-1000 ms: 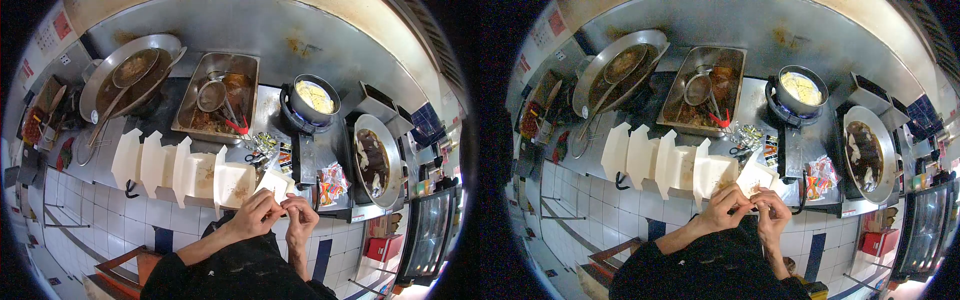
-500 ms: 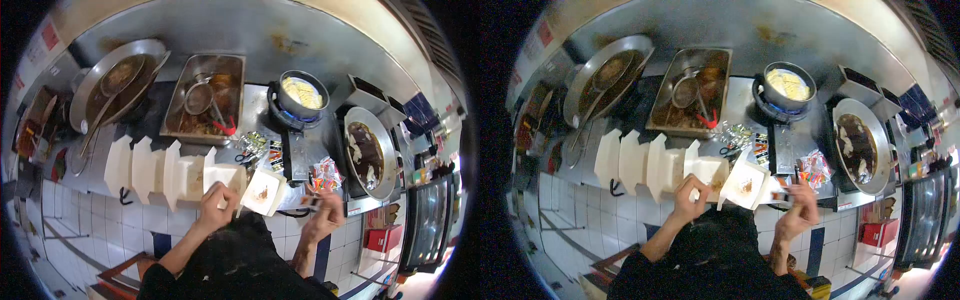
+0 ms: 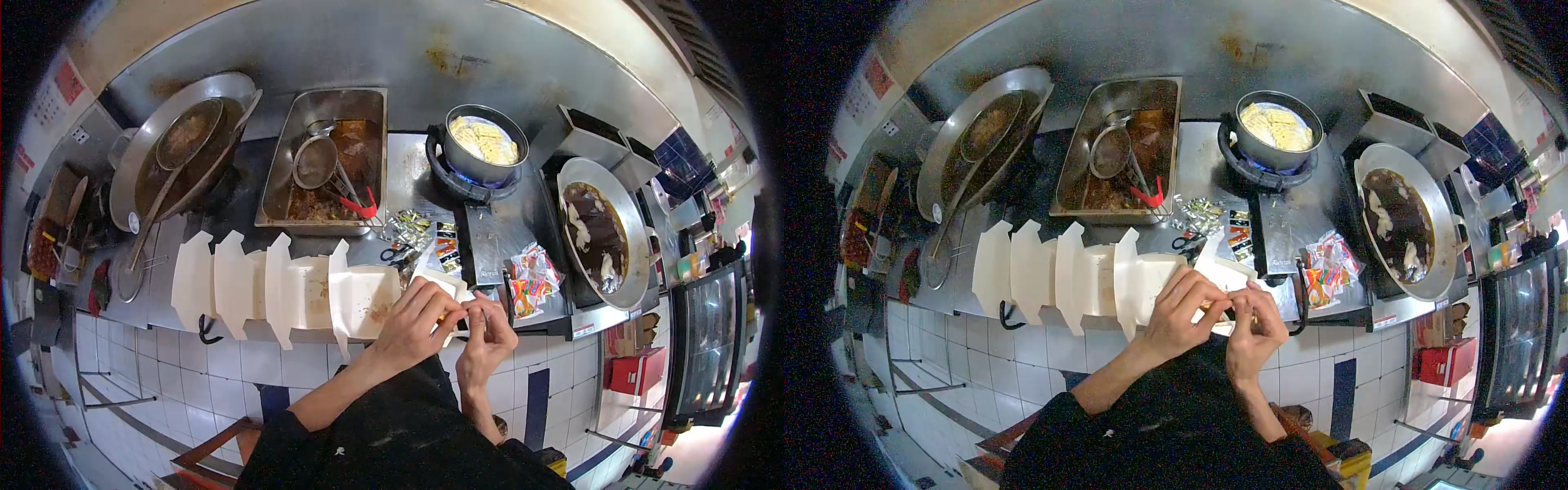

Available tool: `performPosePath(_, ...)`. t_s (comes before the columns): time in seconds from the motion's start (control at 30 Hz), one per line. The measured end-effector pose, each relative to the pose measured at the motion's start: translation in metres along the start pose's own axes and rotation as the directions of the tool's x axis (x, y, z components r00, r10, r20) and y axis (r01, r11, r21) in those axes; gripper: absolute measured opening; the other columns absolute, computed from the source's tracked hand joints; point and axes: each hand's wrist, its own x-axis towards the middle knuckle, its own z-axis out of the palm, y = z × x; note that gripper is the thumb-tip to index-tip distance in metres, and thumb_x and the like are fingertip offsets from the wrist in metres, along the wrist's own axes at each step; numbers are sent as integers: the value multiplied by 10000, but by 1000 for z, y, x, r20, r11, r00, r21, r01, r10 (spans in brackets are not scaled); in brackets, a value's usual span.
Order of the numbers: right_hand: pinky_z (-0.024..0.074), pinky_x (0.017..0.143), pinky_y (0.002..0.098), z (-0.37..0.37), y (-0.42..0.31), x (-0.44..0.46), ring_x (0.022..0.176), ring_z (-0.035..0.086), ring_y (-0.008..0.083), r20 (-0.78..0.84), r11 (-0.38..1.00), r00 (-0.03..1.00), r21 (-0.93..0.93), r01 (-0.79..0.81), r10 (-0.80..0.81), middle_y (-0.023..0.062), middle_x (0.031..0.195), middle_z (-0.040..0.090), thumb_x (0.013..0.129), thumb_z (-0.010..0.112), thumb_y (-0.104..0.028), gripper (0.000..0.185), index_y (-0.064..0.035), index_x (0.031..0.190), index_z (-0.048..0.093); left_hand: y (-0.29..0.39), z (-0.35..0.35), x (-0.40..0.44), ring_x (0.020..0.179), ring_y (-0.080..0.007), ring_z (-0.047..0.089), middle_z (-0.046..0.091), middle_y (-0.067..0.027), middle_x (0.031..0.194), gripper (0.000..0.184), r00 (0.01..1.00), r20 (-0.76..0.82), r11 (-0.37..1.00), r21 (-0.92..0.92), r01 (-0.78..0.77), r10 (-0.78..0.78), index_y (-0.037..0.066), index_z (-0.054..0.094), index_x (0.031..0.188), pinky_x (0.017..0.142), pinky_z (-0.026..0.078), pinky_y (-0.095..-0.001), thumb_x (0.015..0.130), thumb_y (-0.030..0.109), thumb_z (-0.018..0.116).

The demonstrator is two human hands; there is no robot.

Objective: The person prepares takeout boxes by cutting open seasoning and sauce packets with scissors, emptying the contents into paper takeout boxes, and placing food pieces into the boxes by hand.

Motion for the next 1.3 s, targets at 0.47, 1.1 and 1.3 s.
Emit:
performPosePath(0.47,398,713,218,-109,48,35,772,519,80,-283,990,948,42,-138,144,20,844,611,930,595,-92,140,22,879,658,-128,-6,40,726,-353,631,652,-173,800,145,836,388,909,311,278,-388,-14,652,819,651,495,-407,829,119,595)
performPosePath(1.1,396,699,217,-100,78,6,752,534,72,-286,928,886,180,-325,366,15,822,620,900,615,-93,149,44,887,672,-331,105,-4,976,-367,647,654,-213,1066,380,411,701,698,691,-186,-583,29,639,1072,851,529,-445,723,171,682)
performPosePath(1.3,405,704,229,-82,82,22,749,542,82,-229,943,927,223,-248,298,29,838,641,896,618,-97,157,48,879,676,-255,57,44,877,-377,649,660,-231,942,409,330,751,790,612,-26,-571,-7,660,972,810,521,-421,635,210,737)
